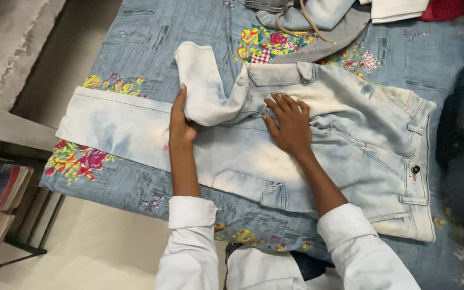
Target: The person folds a pair of jeans on a bed by aligning the legs and smoothing out the fabric.
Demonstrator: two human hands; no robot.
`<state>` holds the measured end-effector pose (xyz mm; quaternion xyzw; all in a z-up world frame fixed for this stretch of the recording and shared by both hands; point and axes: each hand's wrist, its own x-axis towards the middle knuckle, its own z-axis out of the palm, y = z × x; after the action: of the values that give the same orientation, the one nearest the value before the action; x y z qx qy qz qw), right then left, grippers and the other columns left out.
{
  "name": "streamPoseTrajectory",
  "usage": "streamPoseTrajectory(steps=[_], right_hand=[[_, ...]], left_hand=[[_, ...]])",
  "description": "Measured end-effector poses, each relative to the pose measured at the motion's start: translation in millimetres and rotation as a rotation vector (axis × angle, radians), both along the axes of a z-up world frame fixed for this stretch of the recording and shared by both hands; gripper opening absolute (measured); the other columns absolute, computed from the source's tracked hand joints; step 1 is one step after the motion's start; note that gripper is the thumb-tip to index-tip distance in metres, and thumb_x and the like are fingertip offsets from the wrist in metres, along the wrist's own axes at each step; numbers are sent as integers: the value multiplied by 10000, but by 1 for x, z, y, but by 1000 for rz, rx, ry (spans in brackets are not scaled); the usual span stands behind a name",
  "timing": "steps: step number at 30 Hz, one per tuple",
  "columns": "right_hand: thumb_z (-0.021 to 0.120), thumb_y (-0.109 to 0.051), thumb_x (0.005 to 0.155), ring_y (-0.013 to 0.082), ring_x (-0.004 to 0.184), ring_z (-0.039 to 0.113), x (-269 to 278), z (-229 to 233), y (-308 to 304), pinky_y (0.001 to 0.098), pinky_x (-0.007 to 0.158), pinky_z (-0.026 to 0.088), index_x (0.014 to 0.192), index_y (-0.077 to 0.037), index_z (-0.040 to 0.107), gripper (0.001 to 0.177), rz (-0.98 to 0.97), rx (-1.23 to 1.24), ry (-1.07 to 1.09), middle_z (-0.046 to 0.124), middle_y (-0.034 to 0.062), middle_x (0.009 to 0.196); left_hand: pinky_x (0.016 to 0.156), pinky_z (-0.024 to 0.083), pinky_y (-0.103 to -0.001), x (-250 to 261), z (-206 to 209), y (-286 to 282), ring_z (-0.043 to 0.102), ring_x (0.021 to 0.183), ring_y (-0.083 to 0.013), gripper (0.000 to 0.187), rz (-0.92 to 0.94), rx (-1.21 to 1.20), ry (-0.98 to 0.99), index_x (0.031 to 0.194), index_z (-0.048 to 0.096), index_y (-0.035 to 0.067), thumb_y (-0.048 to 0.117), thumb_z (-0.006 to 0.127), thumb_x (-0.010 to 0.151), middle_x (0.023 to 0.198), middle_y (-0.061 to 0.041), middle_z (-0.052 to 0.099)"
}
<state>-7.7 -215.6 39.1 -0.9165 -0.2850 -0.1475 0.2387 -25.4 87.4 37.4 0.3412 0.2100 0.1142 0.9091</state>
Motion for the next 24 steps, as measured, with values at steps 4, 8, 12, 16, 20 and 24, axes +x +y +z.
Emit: streamPoseTrajectory(steps=[4, 8, 12, 16, 20, 24], right_hand=[[581, -361, 1018, 278, 1447, 437, 0, 0, -1, 507, 1170, 249, 1426, -149, 607, 461, 6, -4, -7, 544, 86, 1537], [581, -363, 1021, 284, 1445, 438, 0, -1, -2, 510, 1170, 251, 1432, -144, 605, 466, 11, -7, -20, 544, 89, 1537], [582, -366, 1014, 287, 1440, 442, 2, 0, -1, 519, 1165, 256, 1437, -143, 602, 478, 18, -24, -37, 547, 95, 1534], [583, -369, 1034, 289, 1441, 447, 1, -1, -1, 517, 1176, 265, 1428, -137, 604, 457, 8, -37, -43, 553, 97, 1531], [593, -324, 1003, 288, 1444, 452, 2, -1, -1, 515, 1173, 267, 1421, -119, 610, 466, 13, -34, -31, 557, 102, 1529], [614, -303, 958, 282, 1443, 452, 1, -1, 0, 509, 1172, 266, 1404, -116, 616, 484, 19, -30, -20, 558, 101, 1531]], left_hand=[[1013, 568, -467, 6, 1, 2, 669, 1185, -342, 646, -117, -201, -70, 1425, 519, -44, 248, 753, 898, 1328, -194, 663], [1049, 547, -428, 8, 4, -7, 663, 1190, -295, 622, -124, 81, -246, 1433, 507, -8, 117, 775, 886, 1316, -149, 660], [992, 551, -368, 41, 12, 4, 685, 1121, -240, 552, 84, 407, -162, 1375, 563, -12, 24, 779, 868, 1251, -120, 693], [917, 591, -370, 88, 33, 91, 724, 993, -237, 466, 231, 654, -125, 1268, 637, -38, -37, 778, 824, 1157, -126, 740], [980, 603, -346, 83, 36, 178, 728, 1098, -239, 490, 317, 1001, -57, 1322, 599, 2, -37, 756, 859, 1239, -139, 719], [1088, 466, -384, 72, -32, 220, 535, 1306, -243, 893, 471, 798, -172, 1532, 280, 115, -104, 803, 842, 1486, -99, 464]])
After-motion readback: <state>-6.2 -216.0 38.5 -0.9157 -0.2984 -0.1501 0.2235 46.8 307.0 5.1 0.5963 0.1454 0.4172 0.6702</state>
